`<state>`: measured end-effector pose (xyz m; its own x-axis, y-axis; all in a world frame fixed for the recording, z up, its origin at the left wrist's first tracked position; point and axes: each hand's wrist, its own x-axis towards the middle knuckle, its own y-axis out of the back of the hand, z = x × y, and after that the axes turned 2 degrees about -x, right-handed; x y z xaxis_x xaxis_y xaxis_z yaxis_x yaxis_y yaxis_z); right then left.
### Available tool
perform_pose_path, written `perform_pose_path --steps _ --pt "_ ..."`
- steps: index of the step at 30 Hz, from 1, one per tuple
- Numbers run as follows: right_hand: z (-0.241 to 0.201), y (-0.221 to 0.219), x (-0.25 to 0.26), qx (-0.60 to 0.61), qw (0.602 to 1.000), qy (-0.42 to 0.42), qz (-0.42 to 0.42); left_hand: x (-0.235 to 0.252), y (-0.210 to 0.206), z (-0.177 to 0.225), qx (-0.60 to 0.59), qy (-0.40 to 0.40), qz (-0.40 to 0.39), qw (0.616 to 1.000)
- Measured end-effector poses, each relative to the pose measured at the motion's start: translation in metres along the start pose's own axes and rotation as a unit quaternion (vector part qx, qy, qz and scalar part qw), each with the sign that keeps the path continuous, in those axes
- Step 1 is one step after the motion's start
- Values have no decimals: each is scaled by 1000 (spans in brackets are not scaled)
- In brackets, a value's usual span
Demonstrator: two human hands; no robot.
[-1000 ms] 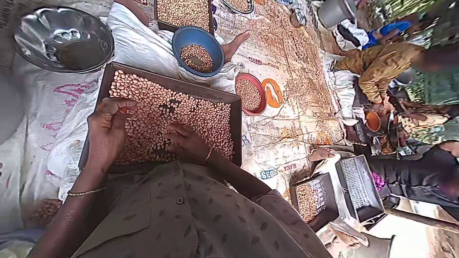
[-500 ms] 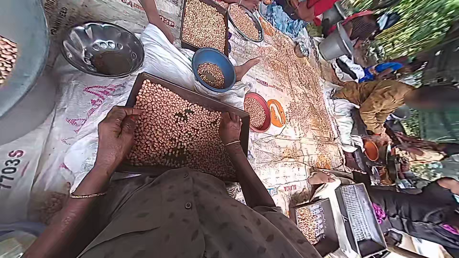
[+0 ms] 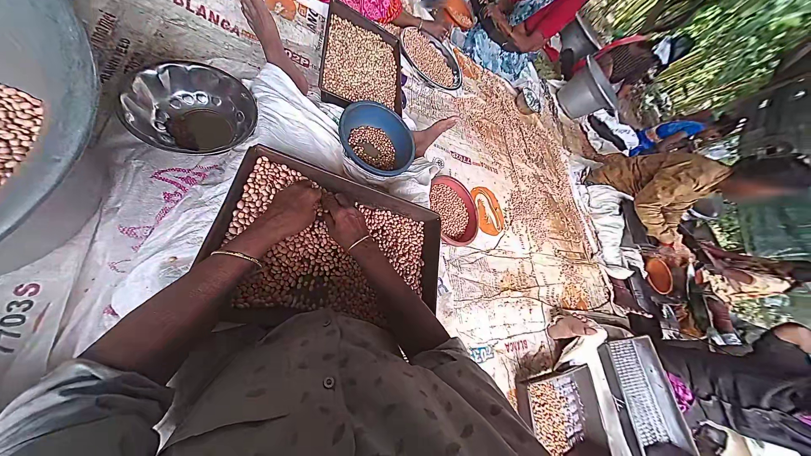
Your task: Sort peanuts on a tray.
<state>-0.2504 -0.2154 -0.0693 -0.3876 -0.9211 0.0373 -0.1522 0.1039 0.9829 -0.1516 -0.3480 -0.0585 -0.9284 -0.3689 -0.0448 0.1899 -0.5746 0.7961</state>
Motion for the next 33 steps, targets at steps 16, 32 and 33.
perform_pose_path --steps 16,32,33 --pt "35 0 15 359 929 -75 -40 -4 -23 7 14 49 104 993" --pt "28 -3 14 279 959 -56 -13 0 -22 -1 -26 36 106 993" --pt "25 -3 14 253 966 -60 -15 -1 -22 2 -16 46 96 994"
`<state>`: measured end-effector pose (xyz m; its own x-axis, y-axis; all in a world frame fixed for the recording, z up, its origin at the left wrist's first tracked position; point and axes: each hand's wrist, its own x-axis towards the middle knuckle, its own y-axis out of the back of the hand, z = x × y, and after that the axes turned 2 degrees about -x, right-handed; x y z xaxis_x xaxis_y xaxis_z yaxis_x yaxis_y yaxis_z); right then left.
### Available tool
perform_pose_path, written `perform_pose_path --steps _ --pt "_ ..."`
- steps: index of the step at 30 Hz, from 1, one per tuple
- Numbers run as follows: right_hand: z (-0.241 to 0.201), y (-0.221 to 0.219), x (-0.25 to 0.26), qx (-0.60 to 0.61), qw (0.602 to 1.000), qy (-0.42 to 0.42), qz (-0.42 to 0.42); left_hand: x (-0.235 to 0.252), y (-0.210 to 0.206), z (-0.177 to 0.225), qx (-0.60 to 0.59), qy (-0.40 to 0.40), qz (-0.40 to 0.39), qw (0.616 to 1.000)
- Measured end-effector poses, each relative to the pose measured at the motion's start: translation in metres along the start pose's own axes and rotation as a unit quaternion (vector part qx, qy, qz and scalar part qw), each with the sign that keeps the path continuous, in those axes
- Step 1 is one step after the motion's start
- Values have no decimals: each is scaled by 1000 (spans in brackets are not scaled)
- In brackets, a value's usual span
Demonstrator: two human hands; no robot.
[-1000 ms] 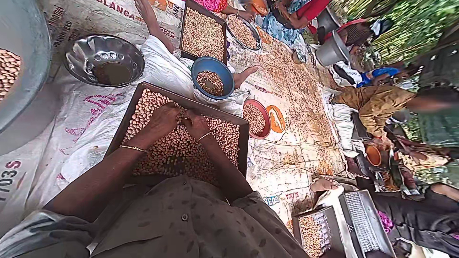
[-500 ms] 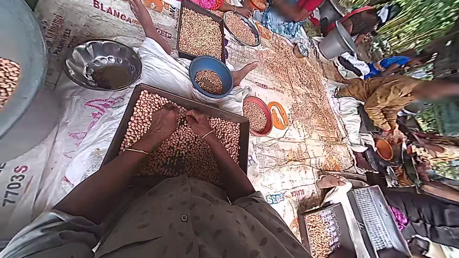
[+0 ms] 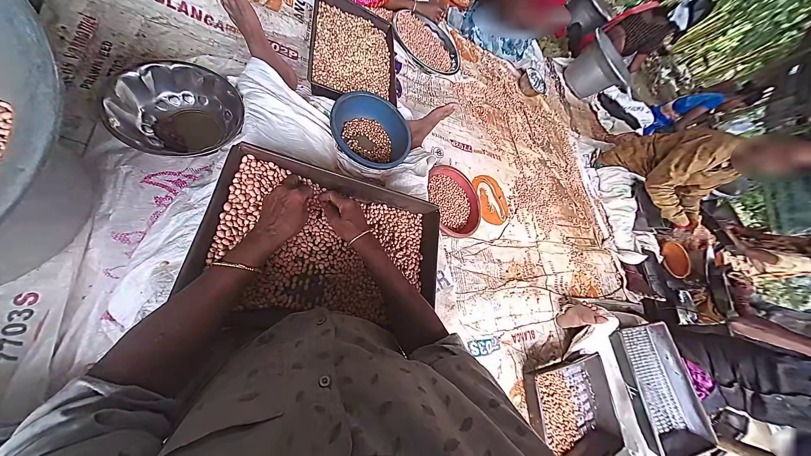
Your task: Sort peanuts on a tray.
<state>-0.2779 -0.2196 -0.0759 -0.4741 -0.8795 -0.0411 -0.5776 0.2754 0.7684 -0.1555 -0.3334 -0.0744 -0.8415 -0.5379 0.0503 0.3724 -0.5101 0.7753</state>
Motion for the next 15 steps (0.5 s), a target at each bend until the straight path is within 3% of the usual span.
perform_pose_path --steps 5,9,12,15 --pt "-4 4 0 -44 998 -31 27 -3 -4 8 47 19 6 999" --pt "6 21 1 -67 996 -54 26 -4 -10 -4 89 -76 42 992" --pt "18 32 2 -81 995 -57 -26 -8 -9 -2 78 -105 -17 991" --pt "27 40 1 -36 997 -34 -63 -9 5 -1 -91 -131 -113 981"
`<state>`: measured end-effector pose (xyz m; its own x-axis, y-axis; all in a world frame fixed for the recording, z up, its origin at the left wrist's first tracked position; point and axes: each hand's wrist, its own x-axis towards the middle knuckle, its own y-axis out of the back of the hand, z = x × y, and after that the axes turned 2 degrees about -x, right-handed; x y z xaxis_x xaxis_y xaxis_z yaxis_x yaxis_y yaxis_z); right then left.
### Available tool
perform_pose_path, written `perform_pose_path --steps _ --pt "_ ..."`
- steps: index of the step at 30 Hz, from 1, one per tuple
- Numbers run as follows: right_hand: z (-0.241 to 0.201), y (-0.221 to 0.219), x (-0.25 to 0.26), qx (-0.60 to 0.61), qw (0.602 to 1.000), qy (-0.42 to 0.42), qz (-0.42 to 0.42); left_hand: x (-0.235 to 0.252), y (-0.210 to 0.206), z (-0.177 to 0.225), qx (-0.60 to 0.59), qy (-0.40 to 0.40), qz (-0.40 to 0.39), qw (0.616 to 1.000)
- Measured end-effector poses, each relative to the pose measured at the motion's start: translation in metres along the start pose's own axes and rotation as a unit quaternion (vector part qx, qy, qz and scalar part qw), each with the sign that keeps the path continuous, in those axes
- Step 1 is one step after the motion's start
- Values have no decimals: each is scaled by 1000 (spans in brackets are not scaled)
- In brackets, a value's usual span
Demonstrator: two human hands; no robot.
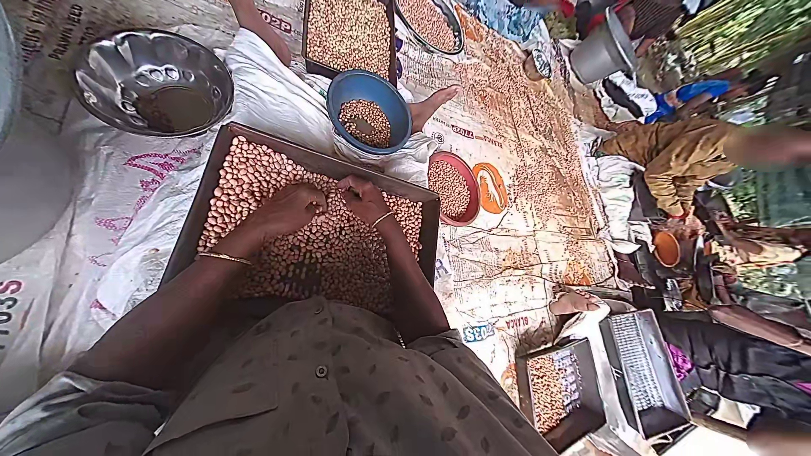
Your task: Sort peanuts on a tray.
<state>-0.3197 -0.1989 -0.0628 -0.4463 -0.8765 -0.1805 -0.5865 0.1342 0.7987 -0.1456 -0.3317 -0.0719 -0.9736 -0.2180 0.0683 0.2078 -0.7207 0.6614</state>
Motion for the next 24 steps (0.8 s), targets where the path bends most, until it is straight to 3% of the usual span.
perform_pose_path --steps 1,6,12,15,20,24 --pt "2 5 -2 18 1000 -1 -15 -2 4 1 -43 -1 -6 999" --pt "9 16 -9 51 999 0 -4 -8 25 -3 -42 48 157 985" --pt "-26 9 -35 142 988 37 -49 -9 11 -16 61 32 93 993" --pt "-36 -5 -58 172 977 89 -84 -9 15 -13 52 31 92 994" --pt "-40 -50 -88 -18 984 152 -90 -20 42 -2 -97 92 161 978" --pt "-58 -61 -97 -127 982 79 -117 -45 55 4 -253 120 219 935"
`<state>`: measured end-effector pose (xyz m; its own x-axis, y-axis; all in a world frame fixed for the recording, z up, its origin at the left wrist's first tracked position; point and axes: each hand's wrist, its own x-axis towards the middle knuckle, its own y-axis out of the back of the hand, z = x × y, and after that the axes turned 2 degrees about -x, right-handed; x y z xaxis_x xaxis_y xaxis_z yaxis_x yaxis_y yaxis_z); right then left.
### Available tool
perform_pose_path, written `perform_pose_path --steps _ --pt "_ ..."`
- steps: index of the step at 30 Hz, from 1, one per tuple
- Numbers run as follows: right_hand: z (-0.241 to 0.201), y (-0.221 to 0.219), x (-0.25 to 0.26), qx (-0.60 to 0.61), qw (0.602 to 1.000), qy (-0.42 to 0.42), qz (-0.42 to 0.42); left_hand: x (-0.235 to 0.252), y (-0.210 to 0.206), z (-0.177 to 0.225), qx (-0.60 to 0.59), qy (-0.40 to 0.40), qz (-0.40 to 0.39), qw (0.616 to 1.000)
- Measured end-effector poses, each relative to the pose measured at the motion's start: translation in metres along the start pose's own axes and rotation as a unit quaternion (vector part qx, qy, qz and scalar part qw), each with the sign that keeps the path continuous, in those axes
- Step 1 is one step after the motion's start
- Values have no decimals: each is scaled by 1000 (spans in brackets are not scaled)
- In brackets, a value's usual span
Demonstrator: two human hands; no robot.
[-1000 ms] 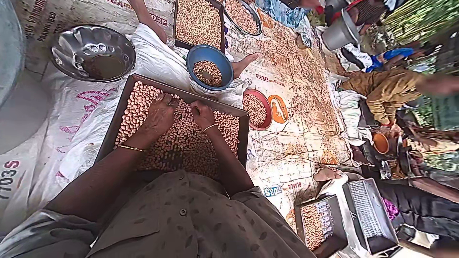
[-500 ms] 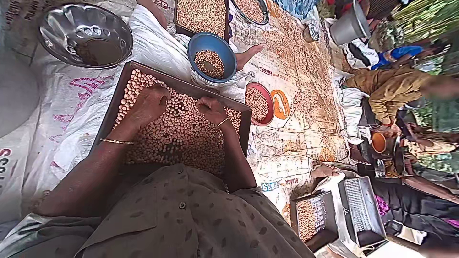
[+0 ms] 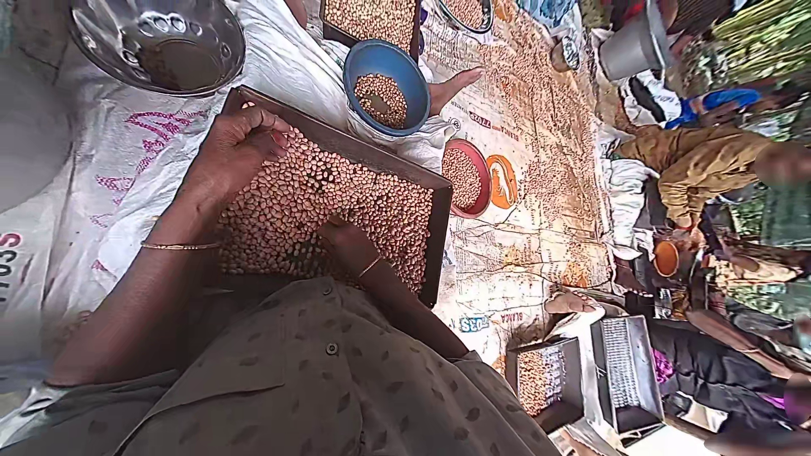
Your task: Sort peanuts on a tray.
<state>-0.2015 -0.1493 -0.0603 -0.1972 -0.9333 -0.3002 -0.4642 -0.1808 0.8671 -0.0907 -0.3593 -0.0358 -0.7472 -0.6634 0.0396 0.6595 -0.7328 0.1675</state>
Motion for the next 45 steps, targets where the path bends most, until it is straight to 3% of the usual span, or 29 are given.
perform_pose_path --steps 8,12,17,22,24,26,29,31,35,40,43,45 --pt "-30 17 1 -68 980 -158 -100 -62 12 -22 -70 43 -19 996" --pt "-34 16 1 -83 979 -163 -89 -82 5 -27 -89 91 -26 992" --pt "-24 9 0 -74 984 -161 -21 -56 -3 -22 -103 50 -65 991" --pt "-20 14 0 -67 986 -146 -51 -58 -18 -29 -173 108 -86 975" --pt "-15 27 0 1 993 -115 17 -57 -22 -29 -173 151 -97 969" --pt "-13 39 0 109 985 -8 133 -54 -24 -32 -166 183 -128 961" --pt "-24 62 18 263 947 107 148 -55 -23 -17 -221 229 -135 938" --pt "-15 67 47 265 937 110 200 -57 -19 -6 -254 246 -126 927" --pt "17 46 113 131 956 52 257 -57 -9 -12 -348 244 -63 903" --pt "9 13 126 -37 953 13 299 -54 -6 -23 -421 218 54 879" --pt "17 19 126 47 948 1 316 -53 -8 -25 -405 218 71 885" --pt "15 34 113 171 929 50 324 -53 -7 -26 -380 211 39 900"
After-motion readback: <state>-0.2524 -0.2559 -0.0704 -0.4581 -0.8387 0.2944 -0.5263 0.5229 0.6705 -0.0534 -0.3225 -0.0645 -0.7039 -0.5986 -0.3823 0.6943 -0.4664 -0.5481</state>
